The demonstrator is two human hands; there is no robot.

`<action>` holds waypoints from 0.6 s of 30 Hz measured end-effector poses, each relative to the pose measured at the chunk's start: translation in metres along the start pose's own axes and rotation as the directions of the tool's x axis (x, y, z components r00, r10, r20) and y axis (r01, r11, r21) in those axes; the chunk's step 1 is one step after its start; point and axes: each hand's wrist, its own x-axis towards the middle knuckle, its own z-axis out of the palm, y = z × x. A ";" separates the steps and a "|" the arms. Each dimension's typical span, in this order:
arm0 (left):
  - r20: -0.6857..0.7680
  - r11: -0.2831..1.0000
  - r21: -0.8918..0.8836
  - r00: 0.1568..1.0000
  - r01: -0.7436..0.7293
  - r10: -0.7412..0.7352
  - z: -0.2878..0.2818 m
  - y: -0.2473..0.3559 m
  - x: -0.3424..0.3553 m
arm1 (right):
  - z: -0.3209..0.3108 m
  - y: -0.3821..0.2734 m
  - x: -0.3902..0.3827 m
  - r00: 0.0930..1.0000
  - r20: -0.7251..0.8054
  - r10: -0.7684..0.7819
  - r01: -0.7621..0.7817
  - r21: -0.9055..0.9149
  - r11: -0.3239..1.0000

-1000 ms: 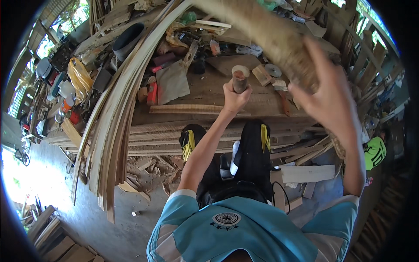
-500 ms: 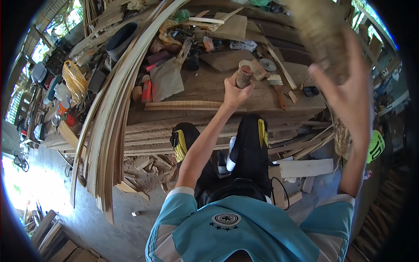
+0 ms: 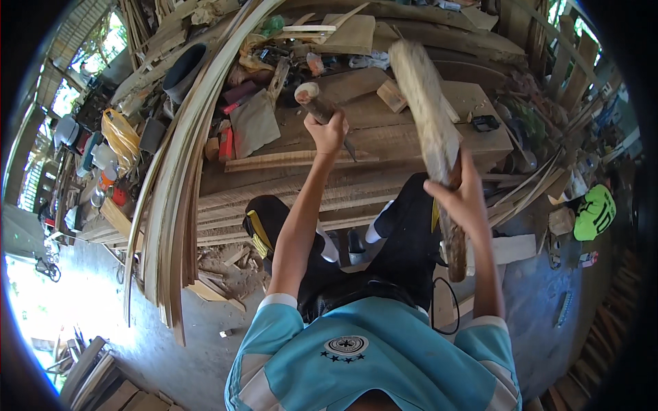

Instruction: The recorder is sanding a wooden plank and then uses a chisel and an improvised wood mallet to carve another piece of wood.

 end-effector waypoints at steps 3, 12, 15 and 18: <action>0.050 0.991 0.133 0.999 -0.017 0.010 0.011 -0.006 -0.006 | 0.027 0.055 -0.025 0.998 0.007 0.065 -0.065 0.046 0.997; 0.193 0.987 0.140 0.980 -0.075 0.047 0.040 0.020 -0.016 | 0.055 0.104 -0.036 0.897 -0.017 0.441 -0.418 0.284 0.863; 0.212 0.994 0.081 0.976 -0.078 0.059 0.038 0.031 -0.009 | 0.061 0.105 -0.027 0.864 -0.035 0.503 -0.444 0.419 0.792; 0.263 0.980 0.178 0.964 -0.088 0.039 0.034 0.031 -0.008 | 0.068 0.104 -0.022 0.852 -0.063 0.519 -0.435 0.465 0.771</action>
